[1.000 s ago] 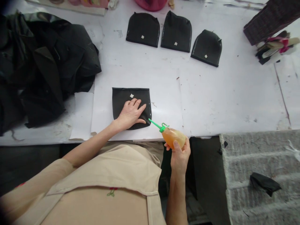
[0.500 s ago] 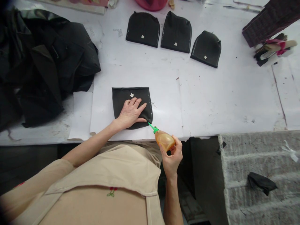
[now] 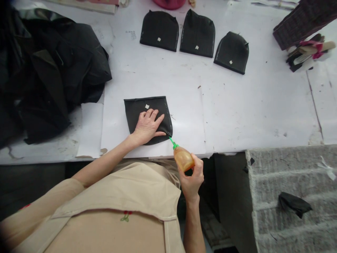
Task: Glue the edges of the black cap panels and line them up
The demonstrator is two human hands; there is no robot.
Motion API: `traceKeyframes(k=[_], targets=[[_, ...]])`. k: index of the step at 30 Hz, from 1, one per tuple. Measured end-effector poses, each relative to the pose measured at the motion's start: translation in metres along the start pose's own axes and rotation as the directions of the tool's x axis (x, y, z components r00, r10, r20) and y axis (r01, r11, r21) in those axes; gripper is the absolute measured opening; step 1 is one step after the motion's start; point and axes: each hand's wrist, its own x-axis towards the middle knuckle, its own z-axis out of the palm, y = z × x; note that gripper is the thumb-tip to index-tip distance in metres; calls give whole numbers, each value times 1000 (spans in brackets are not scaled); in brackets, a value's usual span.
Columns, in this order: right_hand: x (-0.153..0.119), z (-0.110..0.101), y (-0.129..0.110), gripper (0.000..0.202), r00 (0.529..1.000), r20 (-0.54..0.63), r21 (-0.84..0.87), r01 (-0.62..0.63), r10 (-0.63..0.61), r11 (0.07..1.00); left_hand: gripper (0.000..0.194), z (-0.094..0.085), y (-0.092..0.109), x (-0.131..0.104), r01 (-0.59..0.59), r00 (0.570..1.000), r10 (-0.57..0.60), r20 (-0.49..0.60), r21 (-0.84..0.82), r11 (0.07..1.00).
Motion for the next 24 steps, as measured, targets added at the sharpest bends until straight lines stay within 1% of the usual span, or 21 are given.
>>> traceKeyframes(k=[3, 9, 13, 17, 20, 22, 24], targets=[[0, -1, 0, 53, 1000, 13, 6, -10, 10, 1000, 76, 0, 0, 0, 5, 1000, -5, -7, 3, 1000], [0, 0, -2, 55, 996, -34, 30, -87, 88, 996, 80, 0, -1, -1, -3, 1000, 3, 3, 25, 1000], [-3, 5, -4, 55, 992, 5, 95, -124, 124, 988, 80, 0, 0, 0, 1, 1000, -1, 13, 20, 1000], [-5, 7, -4, 56, 984, 41, 147, -180, 176, 973, 78, -2, 1, 1, 21, 1000, -20, 12, -28, 999], [-4, 7, -3, 56, 979, 37, 165, -204, 201, 965, 69, -6, -6, -5, 8, 1000, -7, 11, -89, 996], [-3, 6, -2, 57, 979, 38, 165, -205, 202, 965, 61, -8, -17, -13, -26, 1000, 27, 5, -151, 988], [-3, 6, -2, 57, 980, 38, 158, -199, 195, 967, 57, -8, -29, -25, -66, 998, 67, -3, -205, 977]])
